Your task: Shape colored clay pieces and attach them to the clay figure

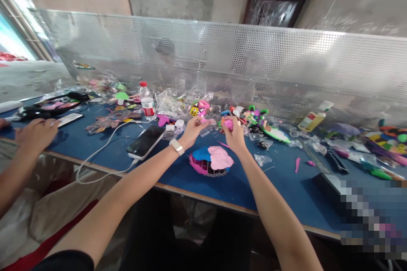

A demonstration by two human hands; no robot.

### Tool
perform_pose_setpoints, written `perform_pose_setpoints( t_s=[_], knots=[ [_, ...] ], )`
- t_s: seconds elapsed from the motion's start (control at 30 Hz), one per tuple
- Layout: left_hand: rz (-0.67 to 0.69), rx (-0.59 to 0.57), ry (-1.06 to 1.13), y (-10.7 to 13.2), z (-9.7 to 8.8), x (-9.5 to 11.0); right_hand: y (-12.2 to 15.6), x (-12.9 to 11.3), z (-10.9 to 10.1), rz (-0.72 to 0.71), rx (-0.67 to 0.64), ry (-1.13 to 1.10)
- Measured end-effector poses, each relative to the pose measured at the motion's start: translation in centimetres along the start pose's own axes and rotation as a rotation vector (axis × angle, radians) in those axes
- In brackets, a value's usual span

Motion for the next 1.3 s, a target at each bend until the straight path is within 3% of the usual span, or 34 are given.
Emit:
perform_pose_setpoints(
  t_s=[0.13,0.27,0.4,0.53,0.6,0.73,0.83,1.0,1.17,1.3],
  knots=[
    [0.006,0.023,0.039,-0.3,-0.3,-0.1,-0.2,0.4,0.1,0.038,-0.011,-0.041],
    [0.061,-0.04,0.095,-0.1,0.2,0.4,-0.1,0.1,0.4,0.018,-0.051,-0.07],
    [0.135,-0.087,-0.039,0.3,0.4,1.2,0.3,-0.3,1.0,0.044,-0.095,-0.049],
    [0.221,-0.162,-0.23,0.7,0.9,1.9,0.5,-1.9,1.1,-0.145,-0.053,0.215],
    [0.245,-0.224,-0.251,1.1,1.3,2.1,0.6,-2.4,1.6,-0.238,-0.106,0.321],
    [0.244,-0.313,-0.25,1.7,1.9,2.3,0.8,-1.8,2.4,-0.269,-0.248,0.379],
    [0.248,-0.337,-0.251,2.0,2.4,2.2,0.7,-0.8,2.2,-0.256,-0.257,0.371],
    [0.266,-0.355,-0.292,2.2,2.8,2.0,0.5,-0.5,1.4,-0.209,-0.192,0.336],
    [0.257,-0.318,-0.319,1.5,2.0,2.0,0.1,-1.3,-0.3,-0.186,0.018,0.32],
    [0.279,-0.353,-0.32,1.3,2.0,1.5,0.0,-0.4,-1.2,-0.05,0.103,0.248]
  ],
)
Point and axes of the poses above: each hand's wrist, its own y-axis away from the middle knuckle, its own z-axis out of the palm, x = y × z, the point moved 6 cm from there along -y, towards the middle knuckle, and after that the axes turned 10 degrees about -y, right-handed, at the moved point
